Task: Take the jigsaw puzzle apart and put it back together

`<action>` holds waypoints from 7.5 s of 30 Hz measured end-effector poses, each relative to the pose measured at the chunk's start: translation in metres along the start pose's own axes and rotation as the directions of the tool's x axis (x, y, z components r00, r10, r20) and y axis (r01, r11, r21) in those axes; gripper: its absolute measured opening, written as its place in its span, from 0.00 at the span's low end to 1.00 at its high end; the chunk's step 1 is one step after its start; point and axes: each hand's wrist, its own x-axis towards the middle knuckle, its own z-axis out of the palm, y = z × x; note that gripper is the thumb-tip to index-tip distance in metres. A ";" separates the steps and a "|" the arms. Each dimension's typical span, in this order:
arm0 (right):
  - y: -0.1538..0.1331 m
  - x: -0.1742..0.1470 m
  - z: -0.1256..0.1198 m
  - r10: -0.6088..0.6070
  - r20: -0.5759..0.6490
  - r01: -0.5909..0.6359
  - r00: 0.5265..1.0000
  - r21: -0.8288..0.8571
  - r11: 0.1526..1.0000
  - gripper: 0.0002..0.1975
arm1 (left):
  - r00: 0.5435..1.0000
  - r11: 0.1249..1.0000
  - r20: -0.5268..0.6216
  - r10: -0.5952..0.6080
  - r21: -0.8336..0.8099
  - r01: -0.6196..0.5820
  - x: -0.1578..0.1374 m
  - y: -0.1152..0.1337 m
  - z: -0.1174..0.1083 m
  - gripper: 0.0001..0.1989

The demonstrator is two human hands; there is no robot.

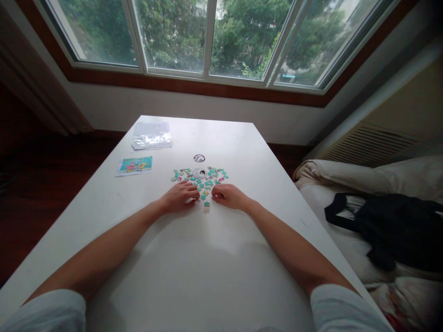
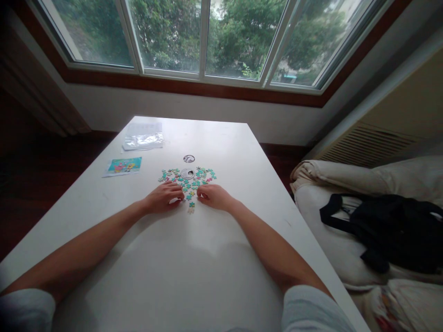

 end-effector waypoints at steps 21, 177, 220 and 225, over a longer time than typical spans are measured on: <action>-0.017 0.003 0.004 -0.110 0.075 0.118 0.991 -0.125 0.985 0.17 | 0.996 0.992 0.049 0.078 -0.102 -0.073 0.002 0.007 0.007 0.14; 0.015 0.012 0.022 0.163 -0.093 -0.180 0.982 -0.224 0.958 0.36 | 0.990 0.986 0.102 -0.093 -0.130 0.106 0.000 -0.047 0.009 0.48; 0.091 0.004 0.010 0.353 -0.336 -0.428 0.873 -0.182 0.885 0.24 | 0.846 0.866 -0.190 -0.499 -0.074 0.494 -0.027 -0.114 0.021 0.22; 0.093 0.001 0.011 0.317 -0.318 -0.404 0.893 -0.262 0.876 0.23 | 0.857 0.868 -0.145 -0.494 -0.027 0.496 -0.029 -0.116 0.023 0.24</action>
